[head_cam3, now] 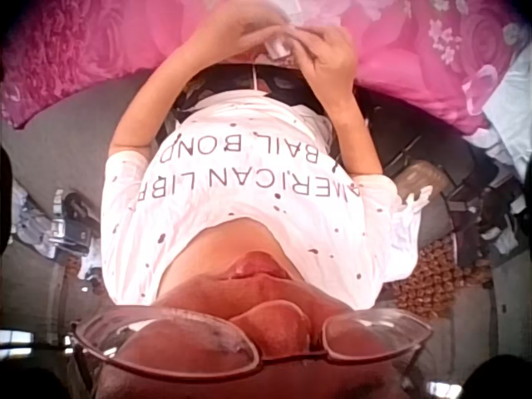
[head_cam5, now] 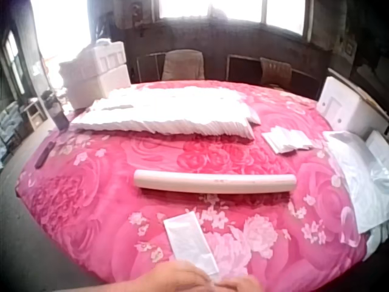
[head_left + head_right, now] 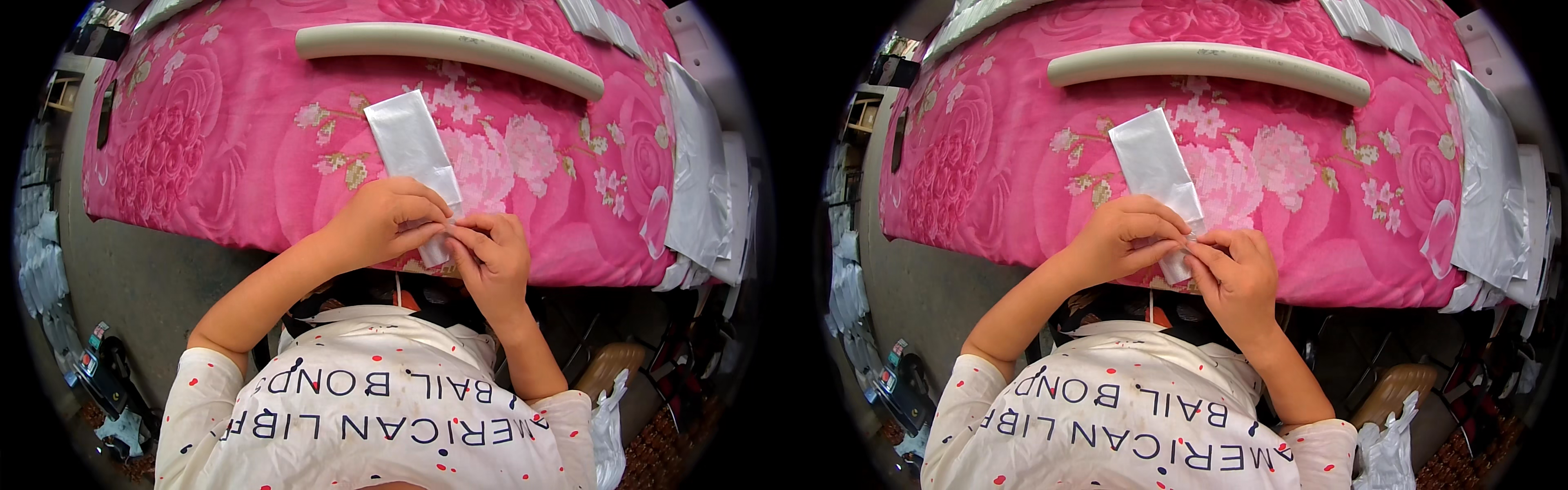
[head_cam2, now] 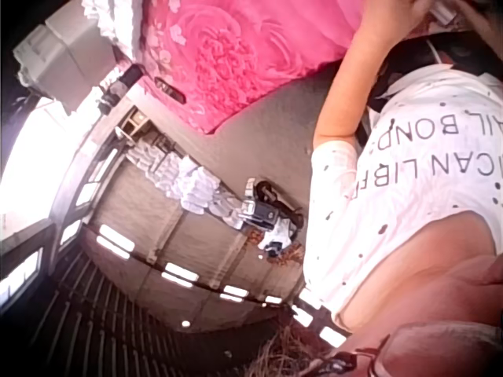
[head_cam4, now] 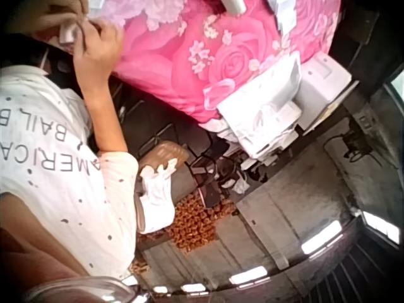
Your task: The person repeatedly unrolls a clear plastic sheet, places a small white rectangular item on it, folds the plastic around the item, and sets the wrapped unit aside. The person continues this one-at-a-time wrapping process for many items on a pink floral tablecloth.
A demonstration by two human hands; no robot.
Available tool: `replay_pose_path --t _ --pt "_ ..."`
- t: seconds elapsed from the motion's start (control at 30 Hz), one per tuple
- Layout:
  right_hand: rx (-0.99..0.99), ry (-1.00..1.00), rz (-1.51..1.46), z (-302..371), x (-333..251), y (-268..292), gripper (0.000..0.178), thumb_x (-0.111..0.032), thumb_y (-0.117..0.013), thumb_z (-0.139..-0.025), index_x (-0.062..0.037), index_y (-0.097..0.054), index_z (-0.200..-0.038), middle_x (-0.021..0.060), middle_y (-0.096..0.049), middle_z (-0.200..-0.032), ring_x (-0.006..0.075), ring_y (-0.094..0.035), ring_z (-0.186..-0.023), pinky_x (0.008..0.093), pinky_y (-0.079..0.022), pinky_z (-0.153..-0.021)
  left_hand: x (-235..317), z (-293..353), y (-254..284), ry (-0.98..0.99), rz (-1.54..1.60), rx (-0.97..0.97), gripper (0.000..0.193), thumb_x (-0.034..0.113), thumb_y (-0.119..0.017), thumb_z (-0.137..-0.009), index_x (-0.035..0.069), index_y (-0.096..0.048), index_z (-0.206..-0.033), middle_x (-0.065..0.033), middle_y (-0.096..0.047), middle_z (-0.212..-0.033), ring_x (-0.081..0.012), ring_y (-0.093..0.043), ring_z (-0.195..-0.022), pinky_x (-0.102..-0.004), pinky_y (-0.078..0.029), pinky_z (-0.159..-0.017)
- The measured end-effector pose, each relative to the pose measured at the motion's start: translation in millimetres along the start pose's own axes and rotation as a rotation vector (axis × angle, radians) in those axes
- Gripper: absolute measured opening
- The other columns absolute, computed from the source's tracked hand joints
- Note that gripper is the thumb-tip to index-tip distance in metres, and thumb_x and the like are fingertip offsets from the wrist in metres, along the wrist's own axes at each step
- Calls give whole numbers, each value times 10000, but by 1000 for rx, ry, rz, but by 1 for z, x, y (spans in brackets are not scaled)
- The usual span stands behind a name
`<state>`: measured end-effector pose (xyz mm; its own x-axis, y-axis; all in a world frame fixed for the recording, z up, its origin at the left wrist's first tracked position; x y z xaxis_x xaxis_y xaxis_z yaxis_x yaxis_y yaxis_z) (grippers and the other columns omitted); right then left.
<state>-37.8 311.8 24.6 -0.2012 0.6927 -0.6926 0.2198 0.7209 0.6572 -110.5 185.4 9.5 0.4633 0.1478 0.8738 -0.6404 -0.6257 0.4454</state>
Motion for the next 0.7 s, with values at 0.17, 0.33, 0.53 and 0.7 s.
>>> replay_pose_path --t 0.17,0.33,0.53,0.7 --pt "30 -57 -57 -2 2 1 165 -30 -718 -670 -63 -682 -827 40 -607 -834 215 -532 -754 311 -435 -652 -1 -6 4 77 46 -24 118 56 -670 -755 45 -661 -872 -65 -660 -921 -213 -621 -851 -299 -491 -731" --pt "42 -73 -55 -1 4 0 153 -14 -719 -660 -63 -678 -799 34 -607 -802 208 -526 -741 304 -428 -639 -10 -1 10 287 353 74 148 70 -605 -847 26 -640 -984 -79 -636 -1008 -161 -607 -914 -284 -487 -777" --pt "44 -75 -79 -1 5 0 162 10 -720 -639 -61 -670 -776 28 -607 -787 205 -523 -732 295 -424 -630 -21 0 9 237 497 147 166 94 -612 -855 -4 -624 -988 -71 -630 -961 -97 -599 -815 -235 -488 -698" --pt "3 24 -29 4 4 -2 222 -82 -755 -619 -66 -665 -821 53 -608 -895 227 -545 -817 331 -438 -699 -20 2 14 225 451 166 174 90 -615 -845 1 -622 -994 -67 -629 -968 -115 -605 -833 -247 -489 -714"
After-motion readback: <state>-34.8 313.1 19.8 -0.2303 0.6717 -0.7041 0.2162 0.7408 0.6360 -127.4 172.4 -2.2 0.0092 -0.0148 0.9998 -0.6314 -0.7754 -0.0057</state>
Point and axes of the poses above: each hand's wrist, its own z-axis away from the middle knuckle, its own y-axis out of the back of the hand, x = y × z, the point moved 6 cm from there along -z, towards the middle knuckle
